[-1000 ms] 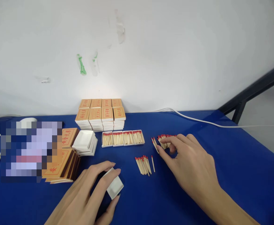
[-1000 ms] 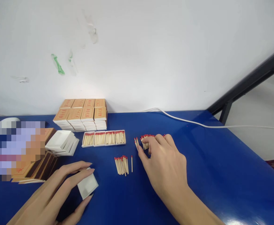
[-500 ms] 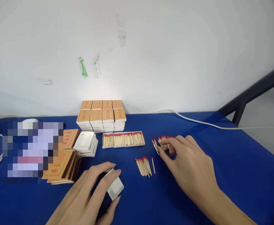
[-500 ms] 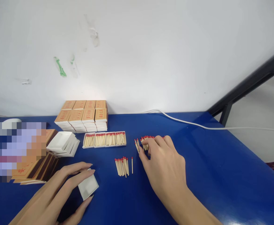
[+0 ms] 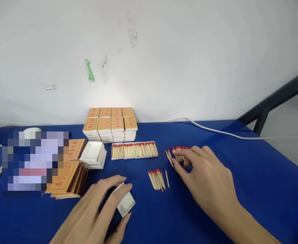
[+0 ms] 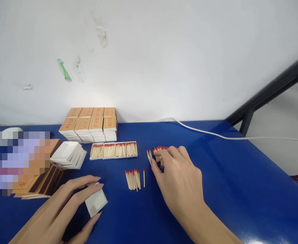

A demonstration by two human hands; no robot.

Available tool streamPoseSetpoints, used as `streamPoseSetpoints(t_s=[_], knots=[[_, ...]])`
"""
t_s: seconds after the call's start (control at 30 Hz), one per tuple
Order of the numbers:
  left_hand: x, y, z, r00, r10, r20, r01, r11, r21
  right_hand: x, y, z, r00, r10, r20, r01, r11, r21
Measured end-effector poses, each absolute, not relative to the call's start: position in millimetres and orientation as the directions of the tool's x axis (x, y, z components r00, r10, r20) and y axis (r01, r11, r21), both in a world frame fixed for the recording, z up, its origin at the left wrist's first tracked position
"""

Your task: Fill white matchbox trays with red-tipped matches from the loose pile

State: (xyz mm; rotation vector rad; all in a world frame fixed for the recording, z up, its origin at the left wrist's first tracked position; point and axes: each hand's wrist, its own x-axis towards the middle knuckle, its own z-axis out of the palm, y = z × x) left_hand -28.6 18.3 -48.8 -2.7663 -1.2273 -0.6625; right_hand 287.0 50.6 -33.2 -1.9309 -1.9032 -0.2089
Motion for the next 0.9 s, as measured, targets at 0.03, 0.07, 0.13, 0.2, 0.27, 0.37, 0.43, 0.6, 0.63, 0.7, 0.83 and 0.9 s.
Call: streamPoseSetpoints(t_s=[0.03, 0.07, 0.13, 0.2, 0.27, 0.37, 0.43, 0.6, 0.63, 0.7, 0.83, 0.9], knots=[[-28.4, 18.3, -48.7, 0.595, 0.699, 0.397, 0.717, -0.685, 0.131, 286.9, 50.4, -33.3, 0.049, 0.92, 0.388, 0.981, 0.03, -0.194], [-28.1, 18.4, -48.5, 0.595, 0.7, 0.395, 0.717, -0.684, 0.132, 286.9, 50.2, -33.3, 0.045, 0.921, 0.387, 0.98, 0.035, -0.197], [-27.2, 18.8, -48.1, 0.594, 0.701, 0.394, 0.717, -0.683, 0.135, 286.8, 50.0, -33.3, 0.041, 0.921, 0.386, 0.979, 0.041, -0.201], [-26.5, 19.1, -47.7, 0.593, 0.702, 0.394, 0.718, -0.683, 0.136, 286.9, 50.0, -33.3, 0.049, 0.917, 0.395, 0.98, 0.032, -0.197], [-26.0, 19.3, -47.8, 0.596, 0.701, 0.391, 0.716, -0.685, 0.137, 287.2, 50.3, -33.5, 0.059, 0.912, 0.405, 0.982, 0.02, -0.188], [-26.0, 19.6, -48.3, 0.598, 0.701, 0.387, 0.717, -0.685, 0.133, 288.0, 50.9, -34.1, 0.058, 0.914, 0.401, 0.983, 0.017, -0.182], [-26.7, 19.2, -48.3, 0.598, 0.699, 0.392, 0.716, -0.686, 0.13, 288.6, 51.2, -34.6, 0.057, 0.92, 0.388, 0.982, 0.018, -0.186], [-28.0, 17.3, -45.7, 0.599, 0.705, 0.38, 0.715, -0.684, 0.142, 289.2, 51.3, -34.4, 0.069, 0.934, 0.352, 0.973, 0.015, -0.23], [-27.9, 17.3, -45.2, 0.597, 0.706, 0.381, 0.718, -0.682, 0.138, 289.1, 51.3, -34.0, 0.069, 0.937, 0.342, 0.969, 0.017, -0.245], [-27.8, 17.8, -44.8, 0.598, 0.703, 0.385, 0.719, -0.683, 0.13, 289.0, 51.4, -33.3, 0.07, 0.943, 0.324, 0.963, 0.021, -0.269], [-27.7, 18.4, -45.4, 0.604, 0.696, 0.389, 0.708, -0.692, 0.139, 290.1, 51.9, -33.0, 0.078, 0.941, 0.33, 0.964, 0.013, -0.266], [-27.4, 17.9, -45.5, 0.598, 0.698, 0.395, 0.711, -0.689, 0.142, 290.8, 52.2, -33.4, 0.079, 0.941, 0.328, 0.967, 0.008, -0.255]])
